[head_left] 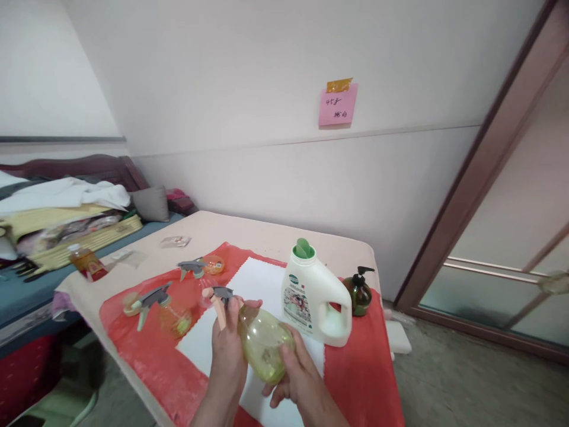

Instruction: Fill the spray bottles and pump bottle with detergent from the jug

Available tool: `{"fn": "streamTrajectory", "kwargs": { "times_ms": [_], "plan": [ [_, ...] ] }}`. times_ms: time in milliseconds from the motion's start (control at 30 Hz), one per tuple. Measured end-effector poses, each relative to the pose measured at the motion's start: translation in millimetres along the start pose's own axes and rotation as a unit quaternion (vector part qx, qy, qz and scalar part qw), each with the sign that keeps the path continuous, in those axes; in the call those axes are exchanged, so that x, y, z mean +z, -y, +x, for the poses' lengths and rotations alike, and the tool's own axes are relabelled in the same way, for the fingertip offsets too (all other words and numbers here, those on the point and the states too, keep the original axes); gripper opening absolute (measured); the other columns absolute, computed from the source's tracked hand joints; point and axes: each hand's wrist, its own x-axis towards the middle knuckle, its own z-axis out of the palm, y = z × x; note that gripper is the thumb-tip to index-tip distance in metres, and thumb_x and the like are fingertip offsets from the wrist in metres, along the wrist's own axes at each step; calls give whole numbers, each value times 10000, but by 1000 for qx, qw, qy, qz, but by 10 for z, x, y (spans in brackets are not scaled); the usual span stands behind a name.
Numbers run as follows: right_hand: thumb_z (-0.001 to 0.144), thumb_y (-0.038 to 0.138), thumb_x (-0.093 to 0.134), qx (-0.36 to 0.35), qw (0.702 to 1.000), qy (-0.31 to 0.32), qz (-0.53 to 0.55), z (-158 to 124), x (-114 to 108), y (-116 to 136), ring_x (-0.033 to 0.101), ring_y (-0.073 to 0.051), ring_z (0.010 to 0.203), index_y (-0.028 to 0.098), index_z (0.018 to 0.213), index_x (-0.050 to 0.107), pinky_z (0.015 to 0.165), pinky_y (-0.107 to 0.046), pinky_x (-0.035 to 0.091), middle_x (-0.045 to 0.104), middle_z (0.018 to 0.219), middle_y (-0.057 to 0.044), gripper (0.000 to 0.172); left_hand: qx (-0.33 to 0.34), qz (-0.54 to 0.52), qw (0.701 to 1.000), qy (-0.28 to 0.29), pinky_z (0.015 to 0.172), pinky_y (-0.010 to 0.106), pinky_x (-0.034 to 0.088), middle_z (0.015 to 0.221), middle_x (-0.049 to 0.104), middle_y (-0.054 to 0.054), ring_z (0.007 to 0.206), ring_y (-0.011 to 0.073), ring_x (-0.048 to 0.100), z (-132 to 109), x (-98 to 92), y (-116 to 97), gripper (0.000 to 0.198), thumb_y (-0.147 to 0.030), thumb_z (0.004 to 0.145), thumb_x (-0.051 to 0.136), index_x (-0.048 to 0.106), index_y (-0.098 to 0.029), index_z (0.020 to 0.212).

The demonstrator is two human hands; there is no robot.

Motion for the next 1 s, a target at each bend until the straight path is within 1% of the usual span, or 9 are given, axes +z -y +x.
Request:
{"fn": "streamTrajectory", "kwargs": {
  "times_ms": [100, 167, 333, 500, 600, 700, 833, 933, 1000],
  "plan": [
    [604, 231, 826, -99, 989, -67, -85, -31, 34, 51, 686, -225, 868, 276, 1383, 379, 694, -327, 551, 691, 1150, -64, 899, -1, -30, 1000, -1, 860, 313, 512, 805, 709, -49, 857, 178, 725, 5, 5, -16, 295, -465, 807, 743, 552, -259, 900],
    [555, 113, 787, -120, 984, -87, -98, -29, 30, 87, 673, -225, 896, 277, 1311, 435, 766, -339, 547, 702, 1098, -33, 850, -27, -68, 997, 35, 851, 314, 510, 825, 721, -30, 875, 186, 721, 18, -14, -32, 273, -439, 798, 758, 587, -242, 882],
    [660, 289, 737, -50, 996, 18, -77, 26, -88, 114, 589, -132, 515, 243, 1243, 425, 431, -235, 435, 674, 754, 37, 663, -144, -99, 976, 133, 843, 351, 514, 1000, 766, 141, 995, 254, 699, 107, -143, -37, 346, -489, 797, 721, 689, -166, 917],
    [727, 670, 649, 10, 995, 95, 13, 33, -135, 60, 561, -92, 437, 192, 1199, 485, 380, -184, 380, 651, 725, 9, 692, -154, -89, 972, 156, 923, 365, 497, 1005, 778, 145, 1027, 240, 695, 156, -186, -37, 253, -415, 827, 695, 718, -164, 815],
    [711, 691, 639, 19, 997, 77, 17, 46, -102, 4, 540, -92, 414, 190, 1171, 490, 353, -190, 349, 653, 740, -3, 696, -143, -77, 977, 141, 904, 327, 499, 963, 781, 147, 983, 217, 702, 154, -143, -47, 293, -402, 791, 718, 660, -162, 634],
    [653, 430, 741, -72, 992, -4, -100, 71, -79, -72, 627, -152, 554, 222, 1184, 472, 443, -247, 479, 672, 822, -4, 630, -135, -63, 986, 76, 899, 314, 500, 912, 782, 137, 989, 218, 705, 145, -99, -33, 307, -401, 739, 762, 639, -161, 593],
    [600, 117, 671, -322, 874, -122, -343, 116, -126, -180, 677, -253, 1008, 265, 1323, 390, 835, -378, 590, 648, 1158, -64, 791, -118, -66, 991, 18, 920, 345, 503, 823, 769, 83, 1043, 249, 701, 127, -75, 13, 310, -424, 693, 821, 655, -168, 639],
    [697, 107, 624, -449, 760, -152, -444, 154, -181, -247, 603, -283, 1188, 236, 1394, 342, 927, -434, 575, 558, 1291, -129, 764, -115, -83, 990, -11, 923, 336, 503, 827, 765, 64, 1072, 243, 694, 122, -70, 13, 312, -461, 723, 802, 682, -174, 711],
    [722, 116, 627, -482, 721, -160, -471, 164, -191, -269, 576, -291, 1222, 209, 1401, 338, 940, -441, 574, 536, 1297, -150, 744, -96, -88, 991, -33, 929, 327, 499, 818, 759, 40, 1060, 227, 699, 126, -69, -12, 282, -442, 735, 802, 691, -184, 751]
  ]
}}
